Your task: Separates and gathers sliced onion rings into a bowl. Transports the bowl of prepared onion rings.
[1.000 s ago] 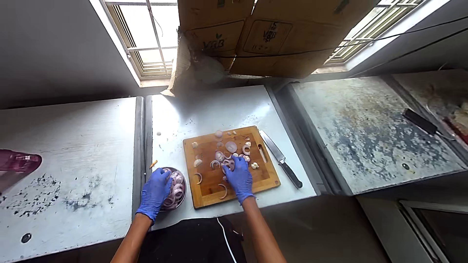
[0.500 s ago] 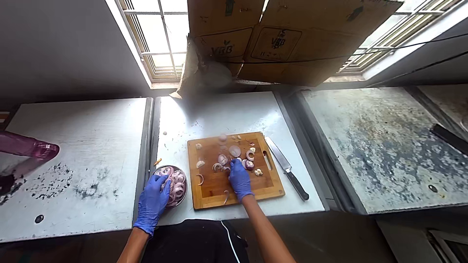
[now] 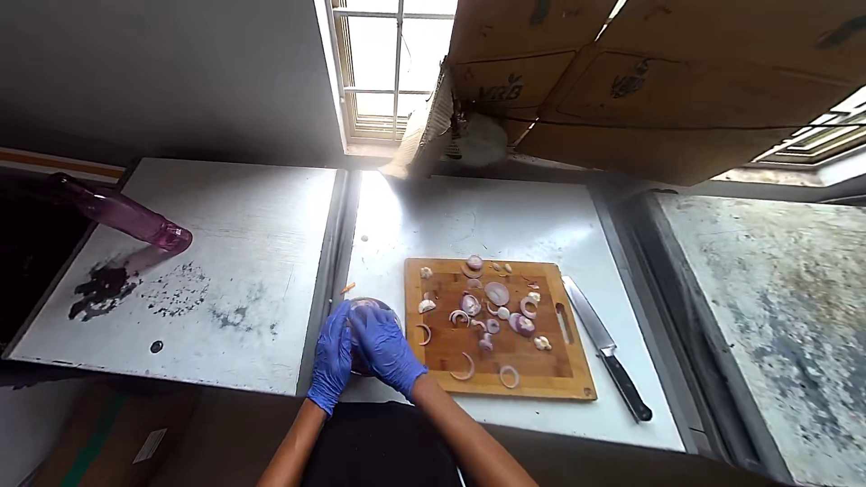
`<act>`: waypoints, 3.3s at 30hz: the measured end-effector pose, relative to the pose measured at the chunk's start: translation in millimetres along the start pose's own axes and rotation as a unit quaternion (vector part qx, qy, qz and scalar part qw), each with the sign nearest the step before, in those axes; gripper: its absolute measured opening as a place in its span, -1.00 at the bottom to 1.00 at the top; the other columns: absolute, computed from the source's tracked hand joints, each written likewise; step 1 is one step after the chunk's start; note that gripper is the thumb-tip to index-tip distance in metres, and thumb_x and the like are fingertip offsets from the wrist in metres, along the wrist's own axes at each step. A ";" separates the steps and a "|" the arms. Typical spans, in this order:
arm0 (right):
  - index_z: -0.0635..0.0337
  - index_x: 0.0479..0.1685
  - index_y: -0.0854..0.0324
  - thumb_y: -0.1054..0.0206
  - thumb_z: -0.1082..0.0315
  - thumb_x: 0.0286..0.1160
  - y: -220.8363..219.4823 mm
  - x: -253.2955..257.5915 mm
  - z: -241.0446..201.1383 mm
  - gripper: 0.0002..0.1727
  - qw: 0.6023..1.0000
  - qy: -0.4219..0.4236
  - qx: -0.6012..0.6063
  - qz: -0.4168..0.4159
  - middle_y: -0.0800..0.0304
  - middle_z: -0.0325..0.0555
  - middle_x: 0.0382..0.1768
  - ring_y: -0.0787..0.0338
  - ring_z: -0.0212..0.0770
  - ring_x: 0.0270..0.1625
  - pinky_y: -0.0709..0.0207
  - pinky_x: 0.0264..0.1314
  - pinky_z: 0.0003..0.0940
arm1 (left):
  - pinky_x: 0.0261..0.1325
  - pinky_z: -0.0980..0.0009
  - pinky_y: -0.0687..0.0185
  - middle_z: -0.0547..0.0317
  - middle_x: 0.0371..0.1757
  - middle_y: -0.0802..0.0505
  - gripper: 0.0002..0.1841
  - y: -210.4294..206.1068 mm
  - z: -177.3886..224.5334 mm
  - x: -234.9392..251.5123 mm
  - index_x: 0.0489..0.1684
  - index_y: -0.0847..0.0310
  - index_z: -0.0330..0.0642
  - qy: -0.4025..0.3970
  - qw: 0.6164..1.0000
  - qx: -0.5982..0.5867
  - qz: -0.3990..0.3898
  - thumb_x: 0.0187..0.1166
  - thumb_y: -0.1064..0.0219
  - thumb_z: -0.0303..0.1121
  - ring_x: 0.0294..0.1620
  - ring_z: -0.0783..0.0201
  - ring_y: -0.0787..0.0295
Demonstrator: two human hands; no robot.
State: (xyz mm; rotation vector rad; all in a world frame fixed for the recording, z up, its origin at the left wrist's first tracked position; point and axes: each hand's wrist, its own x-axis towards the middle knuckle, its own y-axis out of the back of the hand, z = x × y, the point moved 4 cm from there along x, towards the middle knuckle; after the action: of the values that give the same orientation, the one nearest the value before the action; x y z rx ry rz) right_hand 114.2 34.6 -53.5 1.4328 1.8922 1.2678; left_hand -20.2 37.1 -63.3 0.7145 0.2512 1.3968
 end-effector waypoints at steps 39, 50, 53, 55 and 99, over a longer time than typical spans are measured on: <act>0.15 -0.16 -0.86 -0.48 0.44 0.33 99.2 -59.5 102.4 -0.85 0.911 -0.231 0.234 0.251 -0.86 -0.11 -0.01 -0.86 -0.27 -0.13 -0.82 -0.14 -0.30 | -0.40 0.35 -0.82 0.10 -0.15 -0.93 -0.56 21.8 62.2 38.7 0.23 -0.70 -0.35 0.266 0.934 -0.220 -0.098 0.81 -0.01 -0.18 -0.41 0.25 -0.86; 0.29 0.18 -0.77 -0.43 0.40 0.41 41.0 -29.4 10.9 -0.65 0.849 -0.261 0.448 0.102 -0.90 -0.08 0.00 -0.90 -0.28 0.01 -0.83 0.04 -0.35 | -0.14 0.27 -0.92 -0.05 -0.06 -0.93 -0.65 18.6 46.1 5.2 0.27 -0.64 -0.41 0.382 0.854 -0.337 -0.105 0.53 -0.42 -0.54 -0.24 0.15 -0.94; 0.24 -0.09 -0.86 -0.55 0.37 0.28 38.8 -30.6 13.9 -0.76 0.814 -0.328 0.473 0.074 -0.93 -0.11 -0.21 -0.90 -0.27 -0.13 -0.79 -0.01 -0.34 | -0.11 0.29 -0.91 0.06 -0.13 -0.95 -0.72 11.7 41.4 2.2 0.14 -0.75 -0.34 0.355 0.878 -0.295 -0.125 0.52 -0.44 -0.45 -0.25 0.24 -0.93; 0.23 -0.21 -0.86 -0.60 0.36 0.20 41.4 -29.5 13.8 -0.80 0.808 -0.338 0.479 0.060 -0.91 -0.11 -0.31 -0.88 -0.24 -0.23 -0.78 -0.10 -0.33 | -0.09 0.31 -0.91 0.08 -0.17 -0.95 -0.78 11.1 40.5 2.0 0.05 -0.79 -0.33 0.346 0.887 -0.278 -0.125 0.51 -0.43 -0.46 -0.27 0.28 -0.93; -0.13 0.24 -0.83 -0.24 0.11 0.63 52.5 -20.9 14.2 -0.65 0.886 -0.452 0.067 -0.078 -0.86 -0.13 0.08 -0.84 -0.12 0.08 -0.67 0.16 -0.06 | 0.17 0.05 -0.73 0.17 -0.05 -0.94 -0.67 27.6 44.5 35.2 0.25 -0.82 0.02 0.297 0.928 0.118 -0.193 0.65 -0.31 -0.14 -0.03 0.17 -0.89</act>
State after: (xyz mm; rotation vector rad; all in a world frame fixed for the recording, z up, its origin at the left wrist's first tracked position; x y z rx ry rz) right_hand 159.4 23.1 -18.6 1.5157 1.3901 0.2623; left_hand -10.9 57.1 -4.1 0.3827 0.9998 1.1781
